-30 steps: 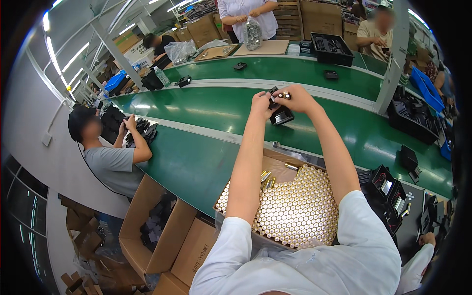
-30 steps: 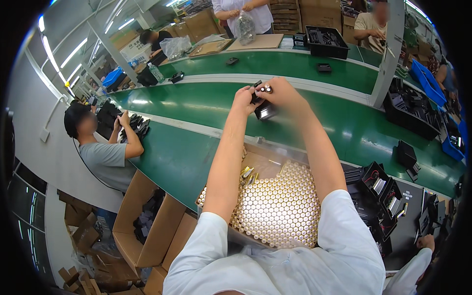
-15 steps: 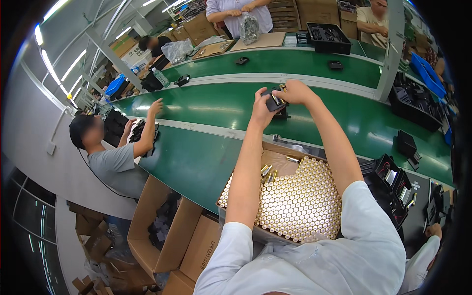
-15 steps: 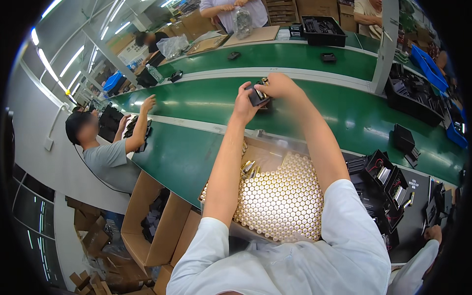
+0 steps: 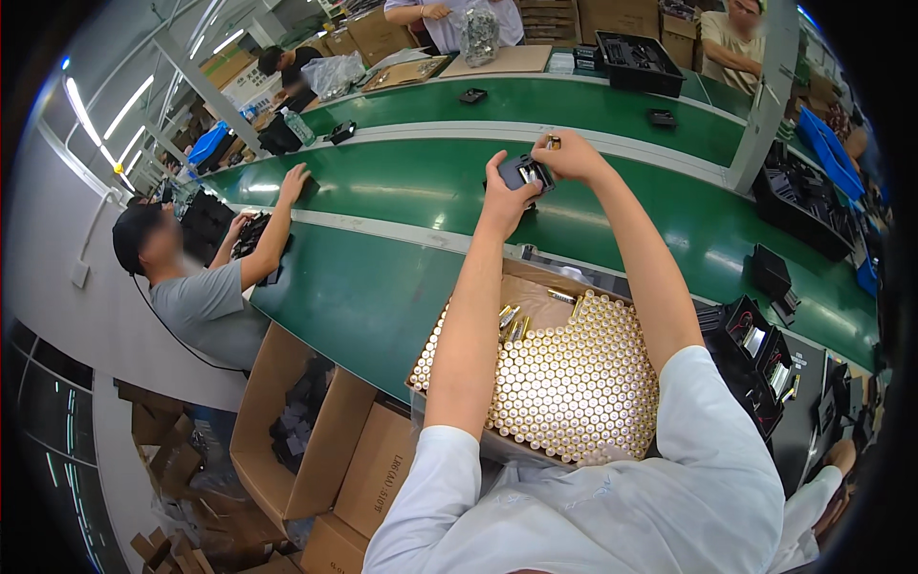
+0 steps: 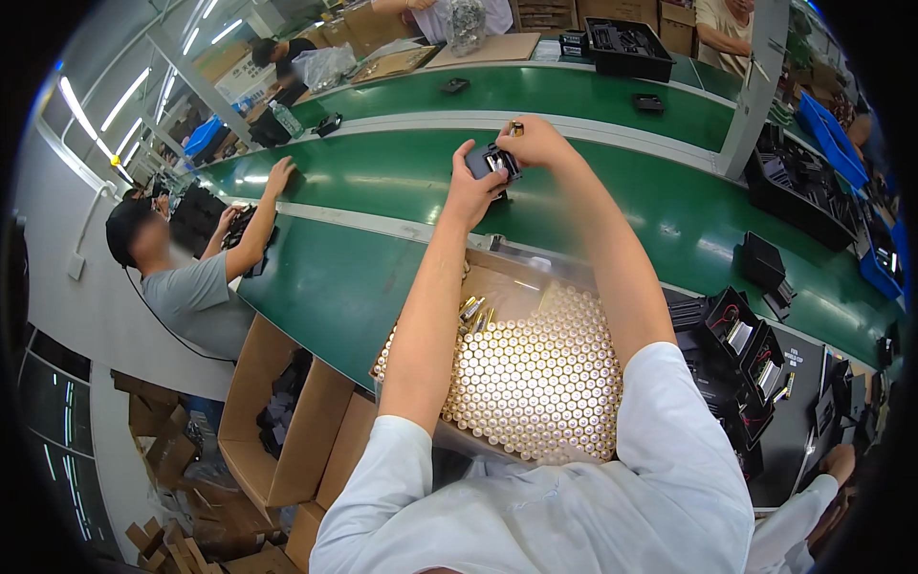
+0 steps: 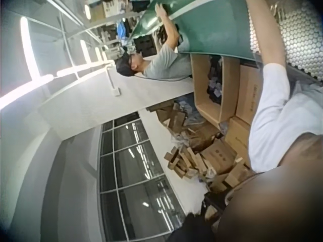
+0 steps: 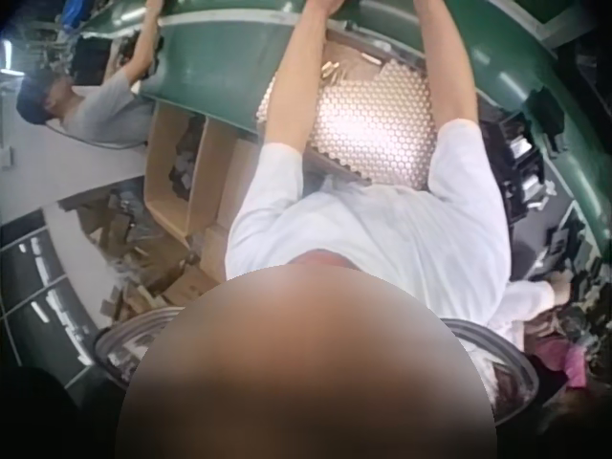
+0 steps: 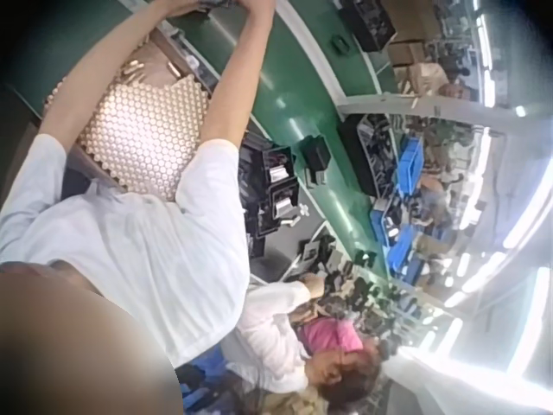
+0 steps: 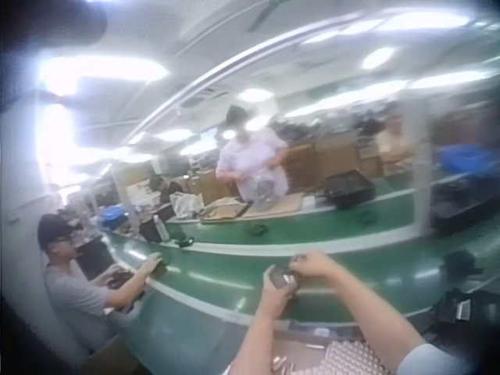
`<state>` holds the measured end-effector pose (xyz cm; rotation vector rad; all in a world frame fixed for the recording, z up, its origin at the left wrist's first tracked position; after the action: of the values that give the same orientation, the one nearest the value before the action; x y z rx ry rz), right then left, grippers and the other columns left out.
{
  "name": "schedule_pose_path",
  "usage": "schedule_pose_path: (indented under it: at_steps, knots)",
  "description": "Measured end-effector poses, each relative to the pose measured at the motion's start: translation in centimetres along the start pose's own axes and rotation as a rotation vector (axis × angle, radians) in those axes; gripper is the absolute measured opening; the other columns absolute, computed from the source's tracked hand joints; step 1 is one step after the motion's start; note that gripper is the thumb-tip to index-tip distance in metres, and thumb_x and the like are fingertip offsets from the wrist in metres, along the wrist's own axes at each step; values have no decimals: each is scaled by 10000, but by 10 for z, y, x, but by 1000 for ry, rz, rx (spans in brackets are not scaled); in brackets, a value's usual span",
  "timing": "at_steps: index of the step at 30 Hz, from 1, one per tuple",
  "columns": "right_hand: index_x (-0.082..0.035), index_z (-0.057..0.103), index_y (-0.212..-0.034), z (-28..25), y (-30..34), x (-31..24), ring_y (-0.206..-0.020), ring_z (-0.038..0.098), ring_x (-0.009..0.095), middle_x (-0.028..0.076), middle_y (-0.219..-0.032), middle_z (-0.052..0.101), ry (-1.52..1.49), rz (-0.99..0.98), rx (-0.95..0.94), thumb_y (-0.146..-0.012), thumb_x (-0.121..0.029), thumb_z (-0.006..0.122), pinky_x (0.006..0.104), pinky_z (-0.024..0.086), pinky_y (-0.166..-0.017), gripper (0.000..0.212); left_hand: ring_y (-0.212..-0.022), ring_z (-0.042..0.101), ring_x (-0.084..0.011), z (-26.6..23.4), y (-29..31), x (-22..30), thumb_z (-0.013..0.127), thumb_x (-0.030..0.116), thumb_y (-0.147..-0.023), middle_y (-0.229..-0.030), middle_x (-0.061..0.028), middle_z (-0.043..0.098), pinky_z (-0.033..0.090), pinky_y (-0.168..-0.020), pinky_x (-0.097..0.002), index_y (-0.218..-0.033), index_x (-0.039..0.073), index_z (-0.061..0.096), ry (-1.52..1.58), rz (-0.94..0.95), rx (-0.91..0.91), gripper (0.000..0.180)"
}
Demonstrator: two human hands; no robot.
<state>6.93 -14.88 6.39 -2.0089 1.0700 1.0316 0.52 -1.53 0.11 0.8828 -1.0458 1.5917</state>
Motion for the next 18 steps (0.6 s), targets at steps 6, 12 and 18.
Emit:
schedule_pose_path:
  at_steps: [6, 12, 18]
  knots:
    - [-30, 596, -747, 6, 3, 3, -421, 479, 140, 76, -548, 561, -243, 102, -123, -816, -157, 638, 265, 411, -408, 150, -959, 587, -291, -2, 0, 0, 611, -37, -840, -1216, -211, 454, 576, -767, -382, -1379, 129, 304, -267, 101, 0, 642]
    - [-8, 618, -838, 9, 2, 9, -439, 499, 144, 85, -592, 579, -97, 86, -120, -820, -123, 630, 274, 435, -426, 117, -955, 589, -286, -10, -5, -9, 612, -33, -854, -1219, -212, 449, 578, -753, -378, -1385, 131, 304, -132, 26, 32, 636]
    - [-7, 642, -921, 10, 11, -4, -464, 515, 149, 85, -661, 598, -20, -33, 48, -845, -131, 617, 271, 449, -443, 147, -913, 578, -259, -11, -5, -10, 641, 31, -846, -1167, -197, 496, 549, -709, -354, -1324, 111, 372, -53, 54, 48, 554]
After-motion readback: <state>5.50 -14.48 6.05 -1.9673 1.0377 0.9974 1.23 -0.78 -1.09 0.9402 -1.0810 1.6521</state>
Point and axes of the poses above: each hand's wrist, its own y-axis away from the middle knuckle, its own z-axis out of the palm, x = y × z, the point moved 6 cm from there along -y, towards the middle knuckle
